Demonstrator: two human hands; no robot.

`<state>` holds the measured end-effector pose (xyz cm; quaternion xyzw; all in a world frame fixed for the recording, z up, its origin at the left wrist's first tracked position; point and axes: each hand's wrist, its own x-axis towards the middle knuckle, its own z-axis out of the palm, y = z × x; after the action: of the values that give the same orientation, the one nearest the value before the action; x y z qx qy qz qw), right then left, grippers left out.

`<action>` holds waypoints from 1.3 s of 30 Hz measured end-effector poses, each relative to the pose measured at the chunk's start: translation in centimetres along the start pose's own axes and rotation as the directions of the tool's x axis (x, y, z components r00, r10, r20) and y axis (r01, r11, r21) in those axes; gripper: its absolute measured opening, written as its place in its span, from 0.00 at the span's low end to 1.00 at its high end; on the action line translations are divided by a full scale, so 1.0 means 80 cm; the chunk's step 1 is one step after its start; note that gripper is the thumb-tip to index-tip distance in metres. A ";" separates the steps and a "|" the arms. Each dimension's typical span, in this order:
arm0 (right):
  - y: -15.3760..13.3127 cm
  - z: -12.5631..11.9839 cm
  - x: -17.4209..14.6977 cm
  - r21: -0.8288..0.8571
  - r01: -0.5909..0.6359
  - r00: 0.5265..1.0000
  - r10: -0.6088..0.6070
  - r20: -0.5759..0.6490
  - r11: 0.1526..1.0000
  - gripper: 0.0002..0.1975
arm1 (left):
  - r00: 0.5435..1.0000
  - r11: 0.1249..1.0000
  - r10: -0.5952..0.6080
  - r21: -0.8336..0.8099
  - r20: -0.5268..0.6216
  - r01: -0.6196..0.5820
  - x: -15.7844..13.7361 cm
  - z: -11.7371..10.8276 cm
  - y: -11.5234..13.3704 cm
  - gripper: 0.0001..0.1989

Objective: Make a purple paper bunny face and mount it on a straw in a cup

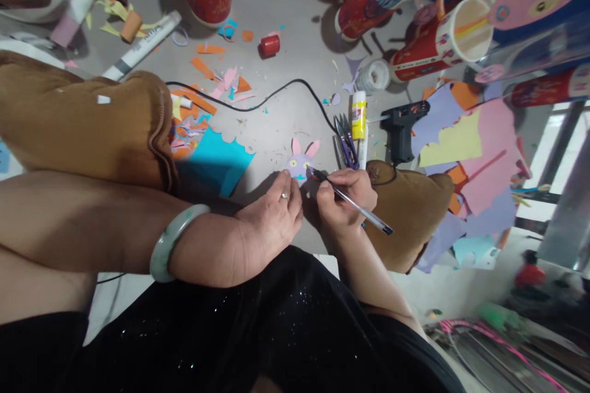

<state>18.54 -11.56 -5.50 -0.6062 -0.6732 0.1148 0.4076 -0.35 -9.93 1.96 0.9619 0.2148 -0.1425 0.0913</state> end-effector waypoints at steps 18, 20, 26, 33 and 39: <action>0.001 0.001 0.000 0.011 -0.005 1.000 0.005 0.004 1.000 0.05 | 0.999 1.000 0.010 0.028 0.045 -0.012 0.003 -0.003 -0.001 0.25; 0.000 0.001 0.001 0.012 -0.005 1.000 0.004 0.008 1.000 0.05 | 0.998 0.999 0.022 0.032 0.053 -0.023 0.002 -0.003 -0.002 0.25; -0.002 0.000 0.001 -0.013 -0.010 1.000 0.010 0.006 1.000 0.05 | 0.999 0.999 0.024 0.023 0.039 -0.025 0.001 -0.001 -0.001 0.25; 0.000 0.001 0.000 -0.025 -0.011 1.000 0.011 0.001 1.000 0.04 | 0.997 0.998 0.037 0.043 0.067 -0.040 0.002 -0.004 -0.002 0.24; -0.001 0.002 0.002 -0.024 0.015 1.000 -0.015 -0.016 1.000 0.04 | 1.000 1.000 0.012 0.016 0.025 -0.012 0.000 -0.001 -0.002 0.24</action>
<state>18.41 -11.39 -5.48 -0.6070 -0.6758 0.0987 0.4064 -0.37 -9.78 1.99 0.9620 0.2068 -0.1557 0.0872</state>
